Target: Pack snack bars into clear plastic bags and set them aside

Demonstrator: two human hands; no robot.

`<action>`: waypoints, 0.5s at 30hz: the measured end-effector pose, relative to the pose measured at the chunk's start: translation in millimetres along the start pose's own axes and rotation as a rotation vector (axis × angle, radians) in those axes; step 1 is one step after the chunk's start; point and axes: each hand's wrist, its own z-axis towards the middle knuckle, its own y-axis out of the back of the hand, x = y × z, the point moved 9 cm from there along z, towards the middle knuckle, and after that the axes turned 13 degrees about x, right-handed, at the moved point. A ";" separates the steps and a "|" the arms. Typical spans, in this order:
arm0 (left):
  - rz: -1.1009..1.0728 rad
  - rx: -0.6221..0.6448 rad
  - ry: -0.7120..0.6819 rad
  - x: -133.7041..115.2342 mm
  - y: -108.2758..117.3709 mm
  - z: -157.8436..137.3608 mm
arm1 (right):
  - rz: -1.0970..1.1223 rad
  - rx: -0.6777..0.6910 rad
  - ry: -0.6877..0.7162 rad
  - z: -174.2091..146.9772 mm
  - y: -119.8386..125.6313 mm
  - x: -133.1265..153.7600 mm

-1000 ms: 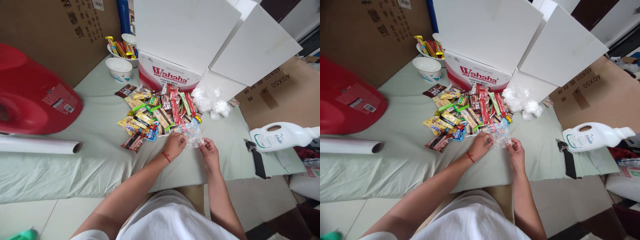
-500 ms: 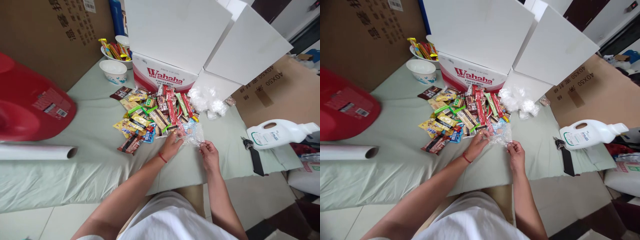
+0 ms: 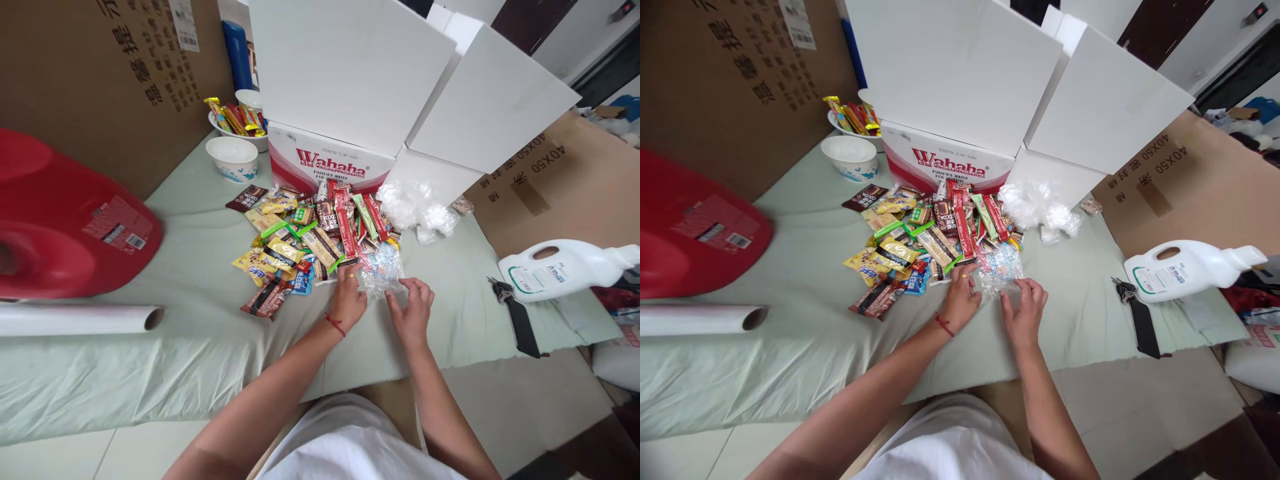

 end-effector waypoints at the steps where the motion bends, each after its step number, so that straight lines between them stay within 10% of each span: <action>1: 0.001 -0.016 0.009 0.2 1.6 -0.3 | 0.012 0.014 -0.024 2.8 -5.4 -3.8; 15: -0.332 -0.122 0.229 26.8 11.8 -2.3 | 0.472 0.101 -0.260 7.7 -34.0 -24.6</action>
